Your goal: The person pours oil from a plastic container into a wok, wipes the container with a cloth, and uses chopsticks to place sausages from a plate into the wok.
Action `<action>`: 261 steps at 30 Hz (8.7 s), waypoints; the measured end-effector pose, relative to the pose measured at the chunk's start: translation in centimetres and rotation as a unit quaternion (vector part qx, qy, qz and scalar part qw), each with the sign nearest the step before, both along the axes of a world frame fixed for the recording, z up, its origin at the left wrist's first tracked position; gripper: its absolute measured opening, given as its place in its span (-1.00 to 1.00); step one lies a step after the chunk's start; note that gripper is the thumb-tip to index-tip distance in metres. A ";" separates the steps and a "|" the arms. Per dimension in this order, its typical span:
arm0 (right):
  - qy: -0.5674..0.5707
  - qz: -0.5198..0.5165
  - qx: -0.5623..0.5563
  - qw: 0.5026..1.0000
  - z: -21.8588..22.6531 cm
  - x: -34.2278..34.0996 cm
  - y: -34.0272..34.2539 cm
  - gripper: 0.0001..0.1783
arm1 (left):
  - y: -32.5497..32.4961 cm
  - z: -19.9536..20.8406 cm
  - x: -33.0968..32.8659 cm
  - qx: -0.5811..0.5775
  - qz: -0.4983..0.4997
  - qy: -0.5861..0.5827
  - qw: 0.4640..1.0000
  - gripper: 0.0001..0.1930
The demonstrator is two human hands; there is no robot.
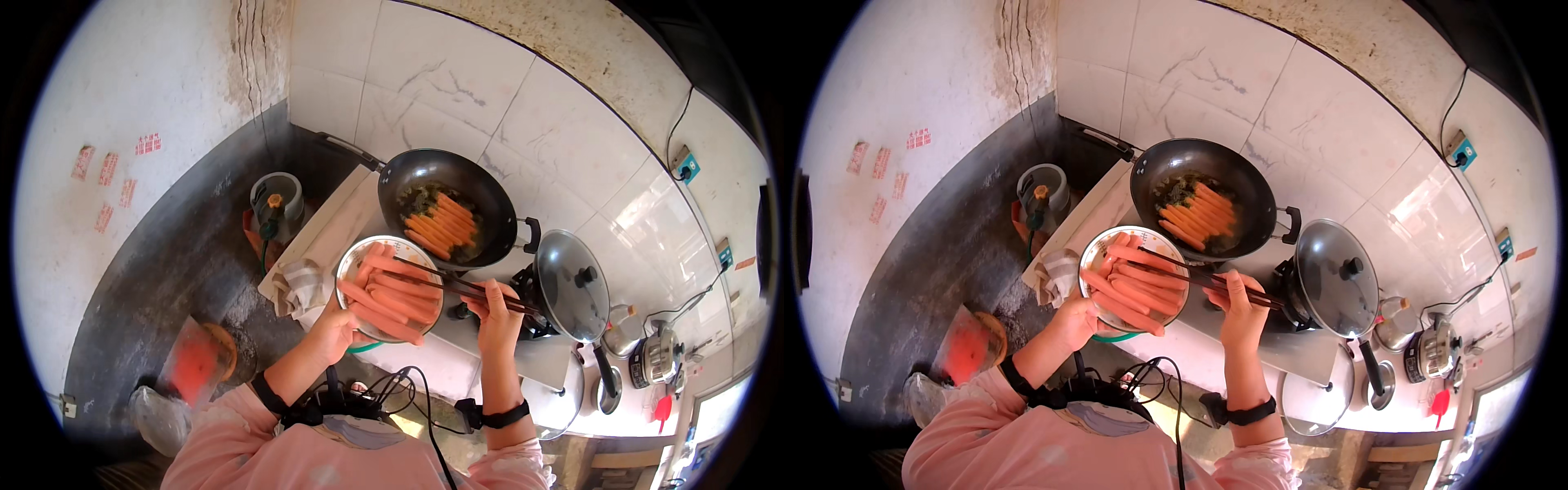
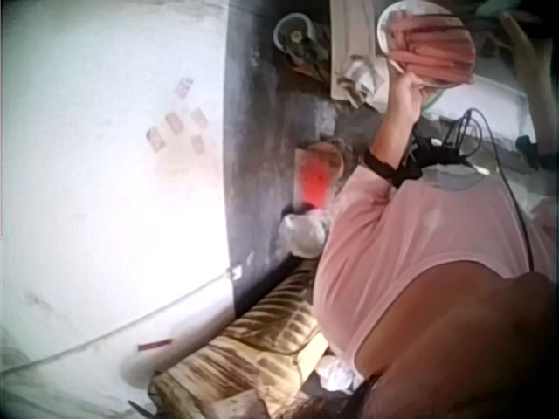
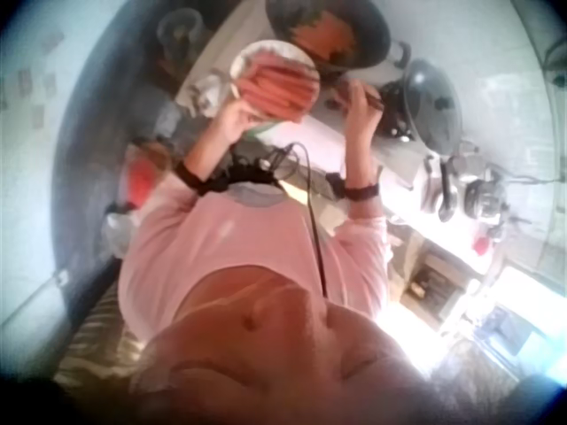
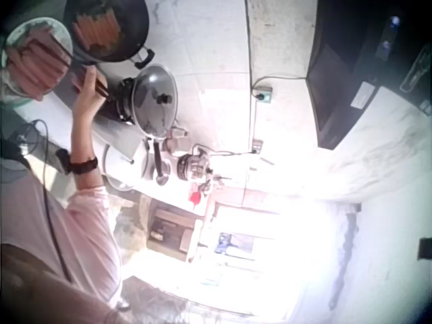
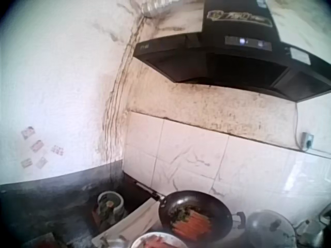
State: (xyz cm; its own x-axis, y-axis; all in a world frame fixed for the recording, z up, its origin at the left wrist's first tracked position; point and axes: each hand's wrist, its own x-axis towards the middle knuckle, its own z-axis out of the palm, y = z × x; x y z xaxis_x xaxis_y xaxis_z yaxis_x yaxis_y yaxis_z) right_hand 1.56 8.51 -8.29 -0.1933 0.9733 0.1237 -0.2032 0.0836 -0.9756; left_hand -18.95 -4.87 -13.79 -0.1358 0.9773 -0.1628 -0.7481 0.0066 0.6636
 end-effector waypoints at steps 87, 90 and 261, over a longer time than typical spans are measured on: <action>-0.021 -0.033 0.132 0.991 -0.7 1.0 -0.7 -0.77 | 0.9 1.5 0.4 -0.007 0.071 0.031 0.997 -0.20; 0.100 -0.054 -0.057 0.992 -2.5 1.8 1.2 -0.70 | 1.1 0.9 0.0 -0.012 0.061 0.033 0.998 -0.20; -0.132 -0.123 0.470 0.864 -1.0 0.5 1.0 -0.93 | 1.6 1.0 0.5 -0.013 0.081 0.036 0.996 -0.25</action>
